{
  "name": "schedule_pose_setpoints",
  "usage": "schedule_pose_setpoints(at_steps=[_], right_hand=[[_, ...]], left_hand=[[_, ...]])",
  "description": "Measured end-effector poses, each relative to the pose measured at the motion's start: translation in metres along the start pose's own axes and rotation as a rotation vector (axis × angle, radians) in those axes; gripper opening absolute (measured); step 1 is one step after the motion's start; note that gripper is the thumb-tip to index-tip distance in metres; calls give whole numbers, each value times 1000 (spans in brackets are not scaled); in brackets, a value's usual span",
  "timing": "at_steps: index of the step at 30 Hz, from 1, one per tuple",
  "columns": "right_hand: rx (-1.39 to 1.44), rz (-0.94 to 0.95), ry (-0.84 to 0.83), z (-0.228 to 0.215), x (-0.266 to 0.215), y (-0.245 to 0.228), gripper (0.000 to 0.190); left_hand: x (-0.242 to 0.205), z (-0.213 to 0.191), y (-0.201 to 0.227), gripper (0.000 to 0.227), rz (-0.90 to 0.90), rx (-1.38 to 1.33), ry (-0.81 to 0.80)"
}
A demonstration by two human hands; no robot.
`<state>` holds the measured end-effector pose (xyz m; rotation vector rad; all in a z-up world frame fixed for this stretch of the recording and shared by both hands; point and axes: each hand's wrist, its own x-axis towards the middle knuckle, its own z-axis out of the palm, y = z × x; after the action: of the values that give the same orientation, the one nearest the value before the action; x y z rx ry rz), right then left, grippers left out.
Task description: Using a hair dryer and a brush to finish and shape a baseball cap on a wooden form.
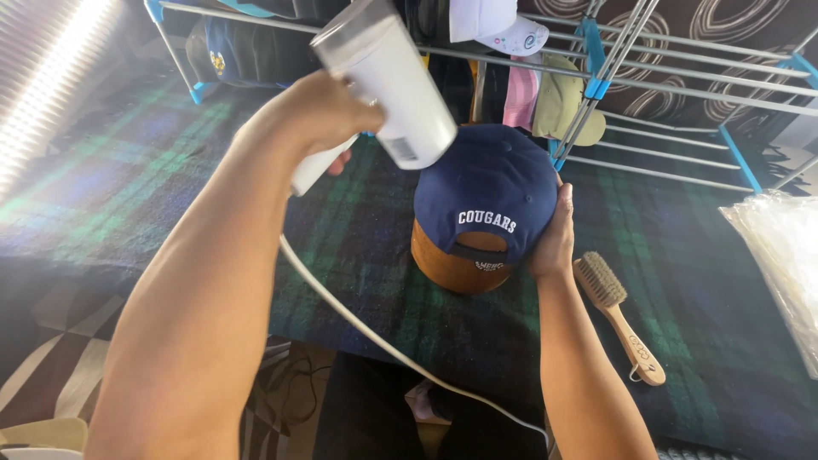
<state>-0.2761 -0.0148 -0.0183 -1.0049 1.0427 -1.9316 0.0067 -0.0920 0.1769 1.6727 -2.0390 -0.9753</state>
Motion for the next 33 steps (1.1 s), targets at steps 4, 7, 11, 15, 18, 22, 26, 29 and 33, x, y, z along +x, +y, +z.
schedule_pose_setpoints(at_steps=[4,7,11,15,18,22,26,29,33], right_hand=[[-110,-201,-28,10,-11,3,55],[-115,-205,-28,9,-8,6,56],[-43,-184,8,-3,2,19,56],[8,-138,20,-25,7,38,54],[-141,-180,57,-17,-1,25,55],[-688,-427,245,2,-29,-32,41],[-715,-577,-21,58,-96,-105,35],[-908,-434,-313,94,-113,-144,46],[-1056,-101,-239,110,-101,-177,76]], left_hand=[[25,30,-82,54,81,-201,106],[1,62,-106,43,25,-445,113],[-10,120,-136,44,-78,-807,122],[-25,153,-159,42,-176,-904,115],[-49,134,-148,37,-155,-696,195],[-82,105,-107,39,-48,-647,270],[-93,99,-62,37,129,-693,267],[-100,110,-25,39,220,-718,207],[-106,125,11,44,300,-735,84]])
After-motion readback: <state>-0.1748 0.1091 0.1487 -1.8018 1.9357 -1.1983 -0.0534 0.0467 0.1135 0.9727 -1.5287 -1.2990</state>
